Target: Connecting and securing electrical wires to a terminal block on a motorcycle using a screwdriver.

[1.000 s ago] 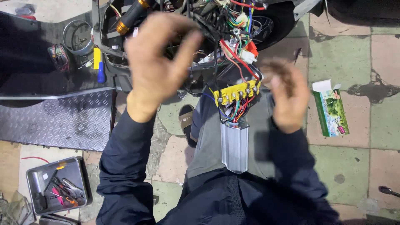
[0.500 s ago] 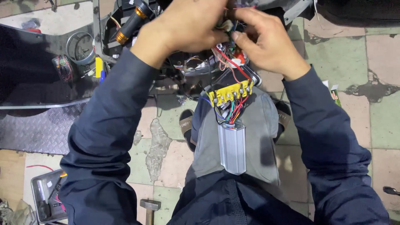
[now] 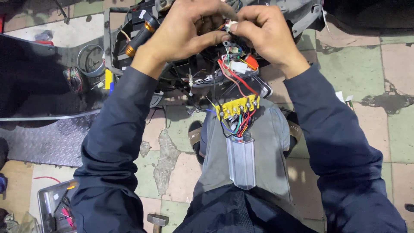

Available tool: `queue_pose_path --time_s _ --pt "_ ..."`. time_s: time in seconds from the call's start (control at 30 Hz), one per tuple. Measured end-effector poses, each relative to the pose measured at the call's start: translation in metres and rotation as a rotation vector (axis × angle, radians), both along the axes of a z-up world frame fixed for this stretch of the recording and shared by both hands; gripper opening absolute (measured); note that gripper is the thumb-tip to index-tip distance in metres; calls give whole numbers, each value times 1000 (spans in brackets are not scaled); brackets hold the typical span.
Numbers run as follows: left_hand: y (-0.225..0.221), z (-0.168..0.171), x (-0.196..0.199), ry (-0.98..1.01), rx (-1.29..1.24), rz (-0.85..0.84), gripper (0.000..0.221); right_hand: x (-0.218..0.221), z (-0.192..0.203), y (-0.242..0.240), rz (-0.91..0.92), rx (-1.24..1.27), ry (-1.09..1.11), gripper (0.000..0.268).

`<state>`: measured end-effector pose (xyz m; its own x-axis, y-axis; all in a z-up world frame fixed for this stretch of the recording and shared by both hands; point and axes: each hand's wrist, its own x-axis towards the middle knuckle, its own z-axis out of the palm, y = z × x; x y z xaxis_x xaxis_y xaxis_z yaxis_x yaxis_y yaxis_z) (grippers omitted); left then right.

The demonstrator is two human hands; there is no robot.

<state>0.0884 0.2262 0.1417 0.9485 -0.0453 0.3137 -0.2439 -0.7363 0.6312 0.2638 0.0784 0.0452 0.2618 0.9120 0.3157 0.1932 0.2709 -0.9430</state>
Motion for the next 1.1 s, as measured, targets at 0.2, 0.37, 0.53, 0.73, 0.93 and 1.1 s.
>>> queue_pose_path --time_s 0.2,0.37,0.53,0.73,0.93,1.1 --pt "0 -31 15 -103 -119 67 25 -14 -13 10 -123 67 243 12" --pt "7 -44 23 -177 -144 73 35 -14 -17 14 -184 60 461 10" --pt "14 -34 26 17 -246 -45 37 5 -21 16 20 -61 441 15" --pt "8 -44 24 -166 -152 74 33 -11 -22 15 -127 36 383 11" --pt "13 -33 24 -84 -176 -20 26 1 -20 17 -10 -56 370 17" --pt "12 -41 27 -152 -123 -19 28 0 -24 15 -41 -105 374 14"
